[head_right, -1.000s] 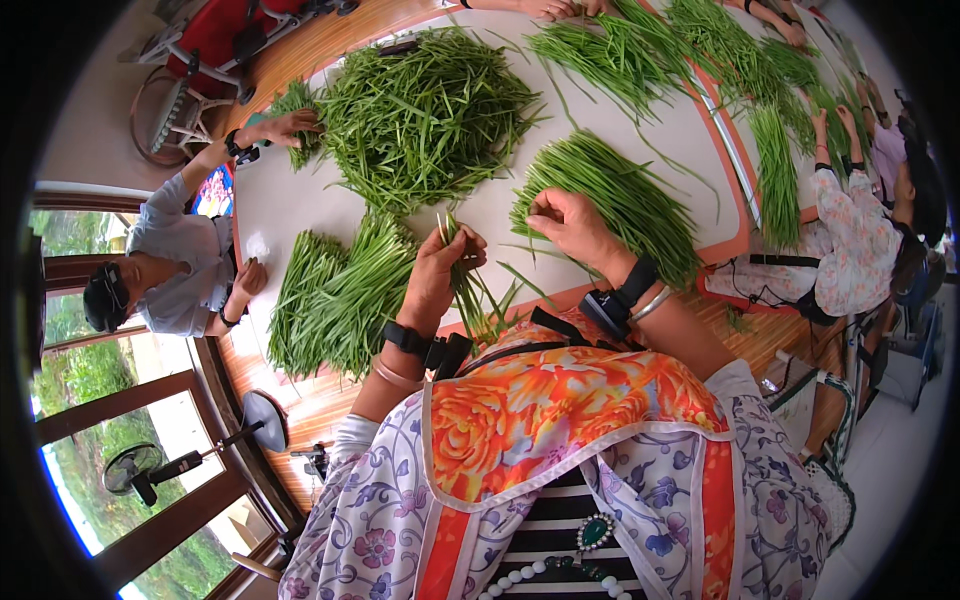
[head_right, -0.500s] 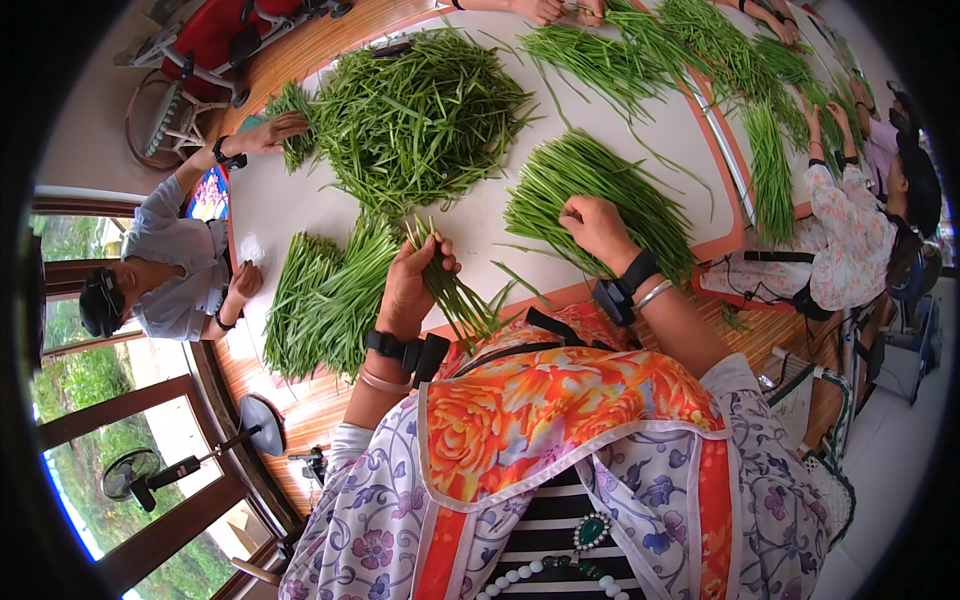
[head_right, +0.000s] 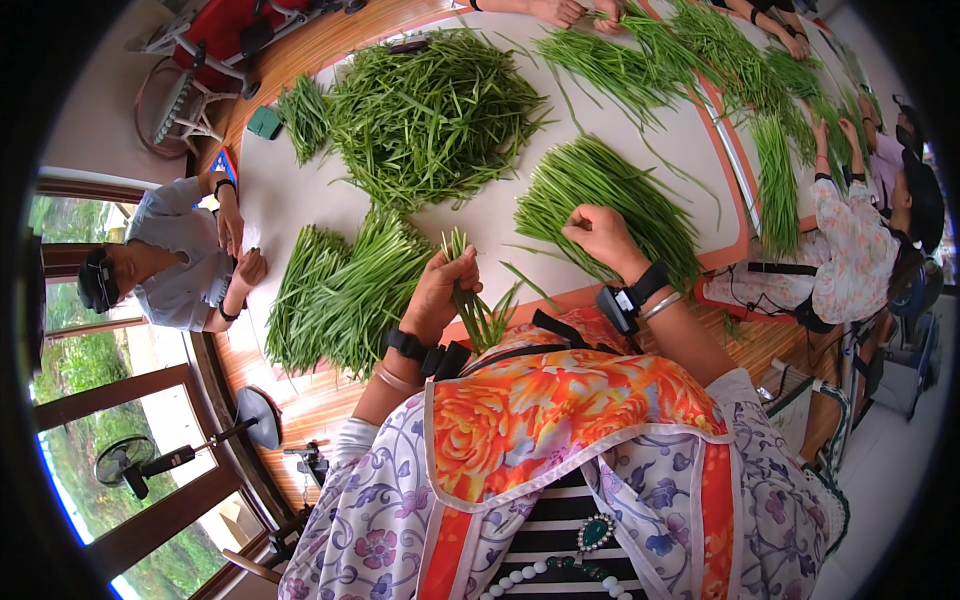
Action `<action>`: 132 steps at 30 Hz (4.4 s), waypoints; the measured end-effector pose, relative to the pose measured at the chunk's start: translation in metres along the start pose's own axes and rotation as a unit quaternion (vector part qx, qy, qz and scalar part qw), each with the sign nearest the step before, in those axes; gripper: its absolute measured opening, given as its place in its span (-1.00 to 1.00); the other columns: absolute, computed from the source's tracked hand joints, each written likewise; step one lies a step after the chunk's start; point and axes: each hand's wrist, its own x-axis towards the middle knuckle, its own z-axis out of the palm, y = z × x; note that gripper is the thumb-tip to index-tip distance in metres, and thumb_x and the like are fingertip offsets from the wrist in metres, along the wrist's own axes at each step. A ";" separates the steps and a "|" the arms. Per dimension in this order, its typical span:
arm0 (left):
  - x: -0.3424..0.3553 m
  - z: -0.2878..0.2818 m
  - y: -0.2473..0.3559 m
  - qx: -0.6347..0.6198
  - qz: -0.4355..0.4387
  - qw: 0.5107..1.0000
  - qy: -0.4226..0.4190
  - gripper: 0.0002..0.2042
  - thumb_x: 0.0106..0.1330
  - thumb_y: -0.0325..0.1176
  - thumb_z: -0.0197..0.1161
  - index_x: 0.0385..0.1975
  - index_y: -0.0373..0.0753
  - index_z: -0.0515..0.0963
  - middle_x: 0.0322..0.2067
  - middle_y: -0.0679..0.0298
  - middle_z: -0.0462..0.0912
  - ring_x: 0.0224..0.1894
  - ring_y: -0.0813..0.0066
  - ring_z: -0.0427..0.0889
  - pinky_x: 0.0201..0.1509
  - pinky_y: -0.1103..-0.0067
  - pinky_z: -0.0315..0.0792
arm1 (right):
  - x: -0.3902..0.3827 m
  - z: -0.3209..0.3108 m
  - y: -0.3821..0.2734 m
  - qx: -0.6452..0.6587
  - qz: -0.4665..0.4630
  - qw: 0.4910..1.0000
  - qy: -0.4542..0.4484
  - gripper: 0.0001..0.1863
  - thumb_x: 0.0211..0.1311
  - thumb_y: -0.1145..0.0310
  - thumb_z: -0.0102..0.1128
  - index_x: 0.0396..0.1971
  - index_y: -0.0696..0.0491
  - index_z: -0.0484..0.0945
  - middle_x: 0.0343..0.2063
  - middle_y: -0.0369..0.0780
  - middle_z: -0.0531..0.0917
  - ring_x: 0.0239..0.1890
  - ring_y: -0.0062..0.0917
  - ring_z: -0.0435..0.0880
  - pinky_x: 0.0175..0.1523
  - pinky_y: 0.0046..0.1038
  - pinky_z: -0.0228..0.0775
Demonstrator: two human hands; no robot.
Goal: The person picks through a bundle of green vegetables by hand, separating individual stalks and placing them into piles on a table.
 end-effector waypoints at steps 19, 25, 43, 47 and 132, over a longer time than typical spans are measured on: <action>0.019 0.025 -0.014 0.003 0.023 1.000 0.020 -0.84 0.47 -0.25 0.10 -0.30 -0.17 0.49 -0.51 0.45 0.42 -0.47 0.63 0.39 -0.29 0.64 0.35 | -0.017 0.021 -0.051 0.252 0.045 0.955 -0.150 -0.89 0.23 0.43 0.31 -0.35 0.12 0.57 -0.52 -0.43 0.54 -0.57 -0.83 0.35 -0.52 -0.71 0.17; 0.013 0.034 -0.014 0.087 0.057 0.993 -0.053 -0.84 0.49 -0.25 0.08 -0.26 -0.20 0.47 -0.56 0.47 0.36 -0.51 0.68 0.29 -0.40 0.69 0.22 | -0.015 0.033 -0.058 0.317 0.076 0.931 -0.163 -0.87 0.24 0.44 0.30 -0.42 0.10 0.51 -0.56 -0.39 0.52 -0.60 -0.80 0.38 -0.57 -0.71 0.14; 0.006 0.016 0.000 0.060 0.087 0.994 -0.003 -0.85 0.46 -0.26 0.11 -0.29 -0.18 0.45 -0.46 0.41 0.48 -0.44 0.64 0.41 -0.30 0.64 0.35 | -0.010 0.026 -0.037 0.195 0.005 0.975 -0.107 -0.86 0.15 0.45 0.36 -0.43 0.15 0.57 -0.59 -0.36 0.57 -0.58 -0.78 0.48 -0.54 -0.63 0.31; -0.006 0.000 0.023 0.054 0.102 0.992 0.046 -0.83 0.51 -0.25 0.00 -0.25 -0.17 0.45 -0.33 0.29 0.63 -0.32 0.56 0.55 -0.26 0.60 0.40 | 0.006 0.002 0.000 -0.083 -0.118 0.987 0.077 -0.90 0.10 0.49 0.31 -0.46 0.14 0.54 -0.48 -0.18 0.62 -0.43 -0.30 0.62 -0.33 -0.32 0.47; 0.004 -0.010 0.010 -0.098 0.103 0.990 -0.012 -0.83 0.52 -0.28 -0.02 -0.23 -0.22 0.44 -0.41 0.31 0.51 -0.31 0.43 0.52 -0.04 0.48 0.44 | -0.020 0.014 -0.031 -0.014 -0.057 0.937 -0.345 -0.84 0.22 0.42 0.21 -0.29 0.19 0.66 -0.50 -0.23 0.70 -0.47 -0.61 0.60 -0.29 -0.51 0.44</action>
